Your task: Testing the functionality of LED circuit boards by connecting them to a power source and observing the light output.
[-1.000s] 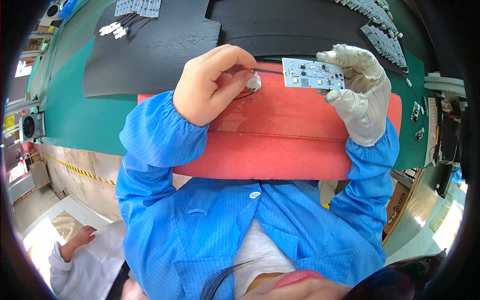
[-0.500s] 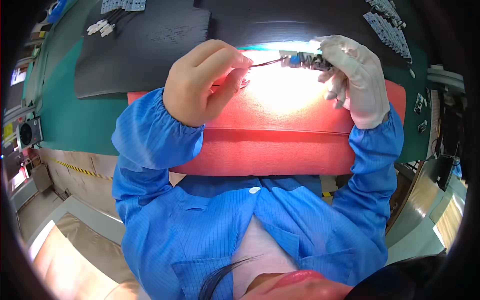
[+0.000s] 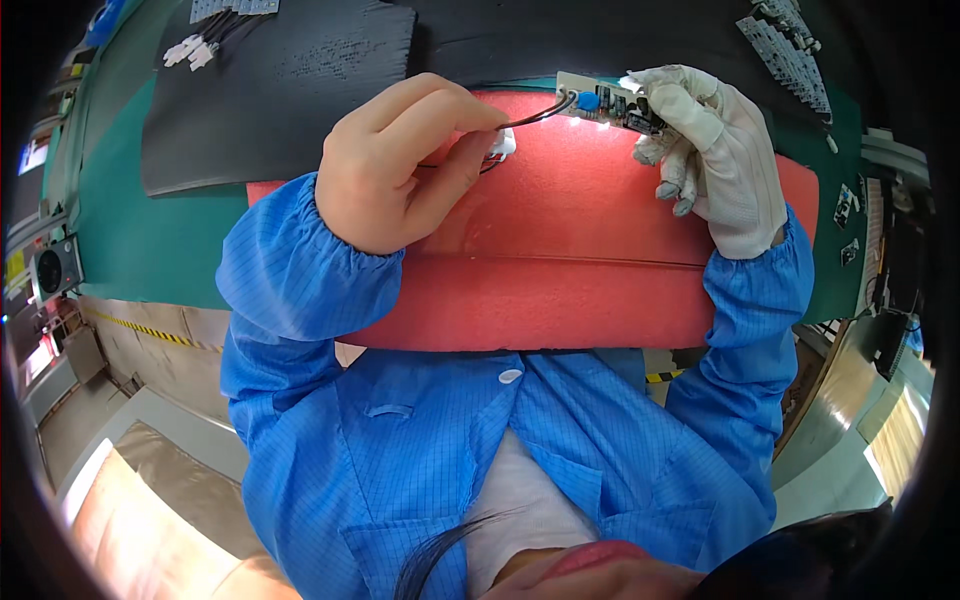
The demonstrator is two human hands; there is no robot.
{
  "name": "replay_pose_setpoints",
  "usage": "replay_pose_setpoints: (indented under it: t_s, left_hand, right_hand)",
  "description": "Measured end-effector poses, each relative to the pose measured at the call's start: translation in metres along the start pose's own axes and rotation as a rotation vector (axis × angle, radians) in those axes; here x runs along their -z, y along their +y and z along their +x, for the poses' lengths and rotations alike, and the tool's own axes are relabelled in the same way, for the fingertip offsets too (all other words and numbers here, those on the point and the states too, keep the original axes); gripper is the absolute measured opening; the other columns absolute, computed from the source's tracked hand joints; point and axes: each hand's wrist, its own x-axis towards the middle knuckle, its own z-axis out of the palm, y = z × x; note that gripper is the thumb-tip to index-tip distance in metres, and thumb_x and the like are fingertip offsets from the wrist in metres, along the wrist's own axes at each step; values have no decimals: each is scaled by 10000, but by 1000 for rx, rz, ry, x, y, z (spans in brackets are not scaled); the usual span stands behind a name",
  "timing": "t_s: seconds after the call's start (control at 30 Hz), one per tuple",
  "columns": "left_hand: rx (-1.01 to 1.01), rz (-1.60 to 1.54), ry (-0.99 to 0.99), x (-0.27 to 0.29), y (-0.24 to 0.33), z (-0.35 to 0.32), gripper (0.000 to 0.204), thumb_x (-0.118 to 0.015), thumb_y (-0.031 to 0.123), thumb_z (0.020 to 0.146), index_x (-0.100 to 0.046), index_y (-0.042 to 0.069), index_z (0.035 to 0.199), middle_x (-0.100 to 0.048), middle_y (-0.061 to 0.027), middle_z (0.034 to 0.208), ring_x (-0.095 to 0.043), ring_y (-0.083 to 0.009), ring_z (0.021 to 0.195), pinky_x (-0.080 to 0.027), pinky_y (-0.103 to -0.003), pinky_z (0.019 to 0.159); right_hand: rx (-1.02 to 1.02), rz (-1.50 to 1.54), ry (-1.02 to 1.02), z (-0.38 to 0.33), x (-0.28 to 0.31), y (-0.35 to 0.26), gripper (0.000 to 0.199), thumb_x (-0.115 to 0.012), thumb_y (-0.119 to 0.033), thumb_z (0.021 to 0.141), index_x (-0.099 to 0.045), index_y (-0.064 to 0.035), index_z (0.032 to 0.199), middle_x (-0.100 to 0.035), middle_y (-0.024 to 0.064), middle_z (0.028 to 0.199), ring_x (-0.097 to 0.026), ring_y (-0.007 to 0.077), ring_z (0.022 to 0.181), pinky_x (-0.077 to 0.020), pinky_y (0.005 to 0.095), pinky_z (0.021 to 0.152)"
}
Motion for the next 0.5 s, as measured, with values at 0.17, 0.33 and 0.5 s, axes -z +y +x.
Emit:
replay_pose_setpoints:
  t_s: [0.17, 0.33, 0.5]
  left_hand:
    - [50, -35, 4, 0, 2, -1, 148, -650, -44, 744, -641, 26, 874, -618, -103, 787, -626, -245, 693, -516, -289, 611]
    - [39, 45, -15, 4, -4, -1, 161, -647, -45, 724, -641, 18, 873, -637, -112, 817, -621, -280, 749, -510, -326, 679]
    - [51, -13, 21, 4, -5, -5, 127, -640, -12, 771, -637, 12, 896, -630, -132, 819, -621, -286, 758, -511, -319, 669]
  right_hand:
    - [8, 13, -22, 0, 1, 1, 415, -603, -343, 870, -605, 27, 1055, -624, 78, 634, -518, 48, 387, -433, 154, 363]
    - [243, -85, -4, 0, -1, 5, 429, -627, -348, 854, -605, 36, 1045, -597, 65, 613, -545, 80, 454, -493, 190, 485]
    - [98, -91, 27, -3, -4, 1, 416, -616, -330, 858, -604, 30, 1067, -615, 80, 620, -534, 76, 416, -443, 179, 372]
